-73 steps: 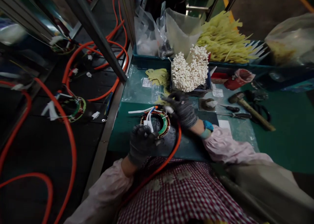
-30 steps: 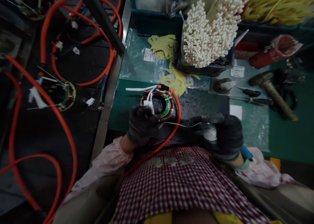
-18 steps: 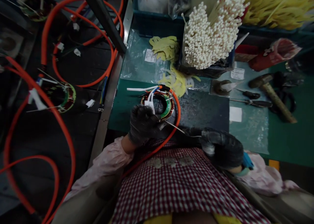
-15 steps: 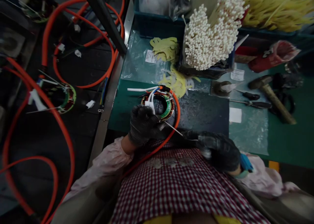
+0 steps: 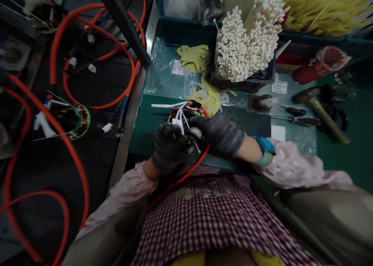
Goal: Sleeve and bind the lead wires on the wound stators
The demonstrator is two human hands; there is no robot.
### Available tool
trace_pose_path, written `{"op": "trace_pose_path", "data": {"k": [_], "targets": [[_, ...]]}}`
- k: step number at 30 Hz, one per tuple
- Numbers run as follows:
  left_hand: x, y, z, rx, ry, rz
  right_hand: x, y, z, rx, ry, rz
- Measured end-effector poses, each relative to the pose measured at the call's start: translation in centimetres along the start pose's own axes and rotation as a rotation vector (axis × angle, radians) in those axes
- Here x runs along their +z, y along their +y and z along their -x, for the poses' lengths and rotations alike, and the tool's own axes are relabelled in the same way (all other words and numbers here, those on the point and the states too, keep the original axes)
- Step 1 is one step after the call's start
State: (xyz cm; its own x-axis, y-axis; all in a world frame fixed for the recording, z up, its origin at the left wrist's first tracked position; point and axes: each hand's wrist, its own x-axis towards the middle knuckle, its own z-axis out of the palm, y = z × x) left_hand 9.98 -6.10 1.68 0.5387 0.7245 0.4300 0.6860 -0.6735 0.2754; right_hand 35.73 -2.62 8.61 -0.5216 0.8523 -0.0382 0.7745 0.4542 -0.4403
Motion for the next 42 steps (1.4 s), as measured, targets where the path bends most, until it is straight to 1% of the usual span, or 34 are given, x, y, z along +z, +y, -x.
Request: {"op": "trace_pose_path", "data": {"k": [1,2,3,4,5,8,9,11,13,15,16,17,20,21,22,23,26,27,28,31,32,33,35,36,37,39,41,42], "targets": [[0.0,-0.1,-0.1,0.01,0.012,0.001,-0.7,0.2,-1.4,-0.026,-0.091,-0.025],[0.0,-0.1,-0.2,0.022,0.03,-0.003,-1.3,0.3,-2.6,-0.054,-0.155,-0.077],[0.1,0.0,-0.4,0.033,0.05,-0.011,-1.7,0.4,-3.3,-0.08,-0.181,-0.15],[0.1,0.2,-0.5,0.04,0.067,-0.022,-2.0,0.4,-3.7,-0.094,-0.168,-0.235],[0.2,0.4,-0.7,0.05,0.088,-0.033,-2.1,0.4,-3.6,-0.1,-0.123,-0.337],[0.4,1.2,-1.2,0.081,0.195,-0.073,-2.0,0.5,-2.0,-0.076,0.039,-0.696],[0.4,1.4,-1.2,0.085,0.224,-0.09,-2.0,0.5,-1.4,-0.061,0.054,-0.796],[0.4,1.6,-1.2,0.089,0.233,-0.116,-1.9,0.6,-0.4,-0.058,0.012,-0.896],[0.3,1.5,-1.0,0.082,0.16,-0.119,-1.7,0.8,0.0,-0.081,-0.029,-0.883],[0.1,1.3,-1.0,0.06,0.098,-0.13,-1.4,1.0,0.0,-0.091,-0.013,-0.867],[0.0,1.3,-1.1,0.058,0.103,-0.138,-1.1,1.1,0.0,-0.088,0.011,-0.878],[0.0,1.3,-1.2,0.058,0.131,-0.143,-0.9,1.2,0.0,-0.084,0.038,-0.897],[0.0,1.5,-1.6,0.101,0.279,-0.1,-0.3,1.5,0.1,-0.093,0.069,-0.915],[0.1,1.6,-1.6,0.106,0.3,-0.078,-0.1,1.6,0.2,-0.107,0.073,-0.904],[0.2,1.6,-1.6,0.101,0.293,-0.064,0.0,1.7,0.2,-0.131,0.075,-0.884],[0.2,1.6,-1.5,0.091,0.265,-0.061,0.1,1.9,0.3,-0.169,0.075,-0.858],[0.3,1.5,-0.9,0.038,0.139,-0.092,0.5,2.1,1.0,-0.354,0.07,-0.754],[0.3,1.4,-0.7,0.025,0.116,-0.098,0.8,2.2,1.4,-0.379,0.065,-0.713],[0.3,1.4,-0.5,0.017,0.107,-0.095,1.1,2.2,1.8,-0.364,0.062,-0.673],[0.3,1.3,0.0,0.004,0.085,-0.071,2.2,2.2,3.3,-0.234,0.108,-0.602],[0.3,1.3,0.1,-0.011,0.062,-0.075,2.5,2.1,3.7,-0.236,0.127,-0.6],[0.3,1.3,0.2,-0.027,0.036,-0.081,2.8,1.9,4.1,-0.27,0.134,-0.608],[0.3,1.2,0.3,-0.046,0.004,-0.084,3.3,1.4,4.2,-0.322,0.119,-0.625],[0.4,1.2,0.3,-0.043,0.008,-0.086,3.4,0.9,3.9,-0.305,0.11,-0.623],[0.5,1.2,0.2,-0.026,0.033,-0.094,3.4,0.4,3.4,-0.259,0.114,-0.612],[0.7,1.3,0.0,0.022,0.126,-0.134,3.0,-0.8,1.9,-0.146,0.161,-0.572],[0.9,1.4,-0.4,0.065,0.204,-0.192,2.1,-1.5,0.3,-0.051,0.247,-0.533],[0.8,1.5,-0.5,0.082,0.224,-0.21,1.4,-1.6,-0.4,-0.006,0.323,-0.521]]}}
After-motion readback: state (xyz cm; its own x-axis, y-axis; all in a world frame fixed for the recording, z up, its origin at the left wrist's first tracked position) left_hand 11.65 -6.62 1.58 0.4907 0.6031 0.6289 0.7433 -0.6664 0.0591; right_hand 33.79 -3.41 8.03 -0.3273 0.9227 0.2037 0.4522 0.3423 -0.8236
